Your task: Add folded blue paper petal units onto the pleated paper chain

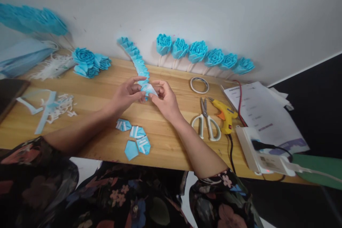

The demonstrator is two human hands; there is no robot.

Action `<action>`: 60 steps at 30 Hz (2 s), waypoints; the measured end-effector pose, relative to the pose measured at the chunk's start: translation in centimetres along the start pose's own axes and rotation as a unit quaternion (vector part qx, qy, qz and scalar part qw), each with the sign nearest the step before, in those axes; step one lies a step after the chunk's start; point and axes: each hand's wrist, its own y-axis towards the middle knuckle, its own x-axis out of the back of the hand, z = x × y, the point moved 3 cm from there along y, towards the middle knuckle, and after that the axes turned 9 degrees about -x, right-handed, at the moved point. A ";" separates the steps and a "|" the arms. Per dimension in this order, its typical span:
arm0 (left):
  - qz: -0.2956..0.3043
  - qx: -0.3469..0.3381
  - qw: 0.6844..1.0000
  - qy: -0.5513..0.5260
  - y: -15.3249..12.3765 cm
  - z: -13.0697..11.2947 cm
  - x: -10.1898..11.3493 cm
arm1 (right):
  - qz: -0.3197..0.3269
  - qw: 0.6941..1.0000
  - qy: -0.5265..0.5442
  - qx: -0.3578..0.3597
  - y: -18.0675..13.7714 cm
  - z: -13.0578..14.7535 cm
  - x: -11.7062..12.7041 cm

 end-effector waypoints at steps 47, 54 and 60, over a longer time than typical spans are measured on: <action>0.022 0.093 0.995 0.038 -0.1 0.3 0.3 | -0.035 0.999 -0.026 0.028 -0.4 0.9 0.3; -0.020 0.142 0.988 -0.064 -0.1 -0.2 0.5 | -0.051 0.983 -0.128 0.125 -0.3 2.1 2.0; -0.012 0.155 0.982 -0.111 -0.1 -0.3 0.4 | -0.012 0.959 -0.225 0.170 -0.4 2.2 1.5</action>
